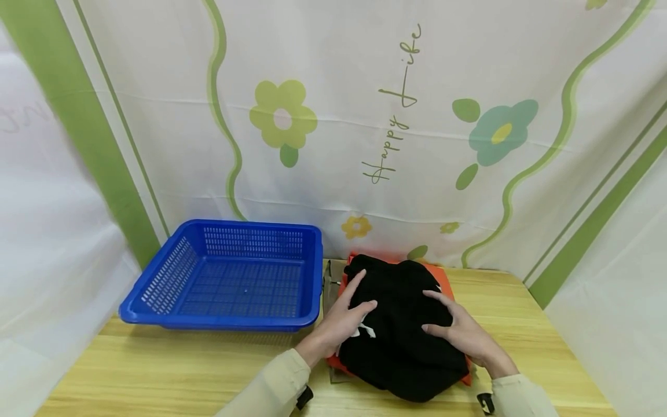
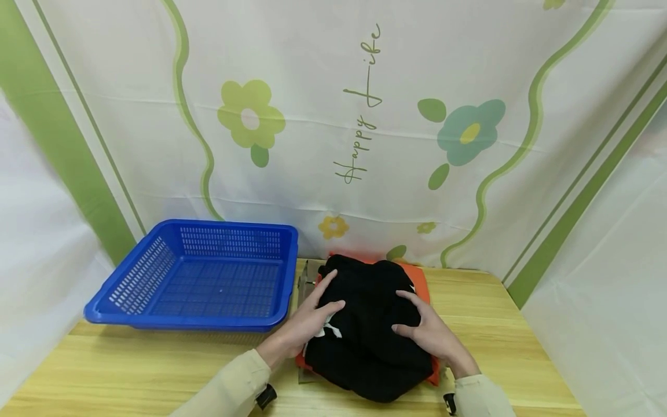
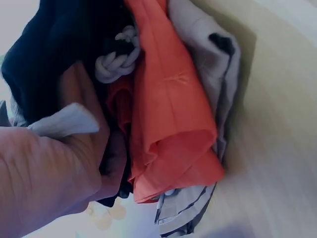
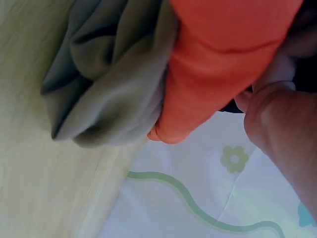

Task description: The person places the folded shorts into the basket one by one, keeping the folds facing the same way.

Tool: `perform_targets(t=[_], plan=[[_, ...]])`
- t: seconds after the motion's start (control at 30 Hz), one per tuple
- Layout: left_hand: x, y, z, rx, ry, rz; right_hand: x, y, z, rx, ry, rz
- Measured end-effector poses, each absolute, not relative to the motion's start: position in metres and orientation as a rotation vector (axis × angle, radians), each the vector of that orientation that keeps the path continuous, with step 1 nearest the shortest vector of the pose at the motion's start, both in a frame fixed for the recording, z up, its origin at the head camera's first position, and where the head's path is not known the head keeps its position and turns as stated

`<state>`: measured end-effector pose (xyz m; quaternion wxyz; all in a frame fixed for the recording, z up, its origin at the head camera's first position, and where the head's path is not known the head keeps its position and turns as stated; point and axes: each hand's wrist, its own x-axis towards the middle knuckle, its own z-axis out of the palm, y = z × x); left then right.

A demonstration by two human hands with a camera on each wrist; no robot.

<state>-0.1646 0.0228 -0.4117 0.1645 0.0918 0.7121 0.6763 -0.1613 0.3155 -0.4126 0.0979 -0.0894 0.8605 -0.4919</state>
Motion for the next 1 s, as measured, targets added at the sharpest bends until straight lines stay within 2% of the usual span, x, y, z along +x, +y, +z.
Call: perform_targets(t=[0.67,1.0], plan=[[-0.1679,0.0238,-0.4128,0.296,2.092,1.851,-0.1646,0.3232,-0.418,-0.192,2.421,-1.521],[-0.1656,0.0229,-0.4139,0.308,2.064,1.876,-0.1637,0.3229,-0.4168,-0.272,2.515,-1.463]])
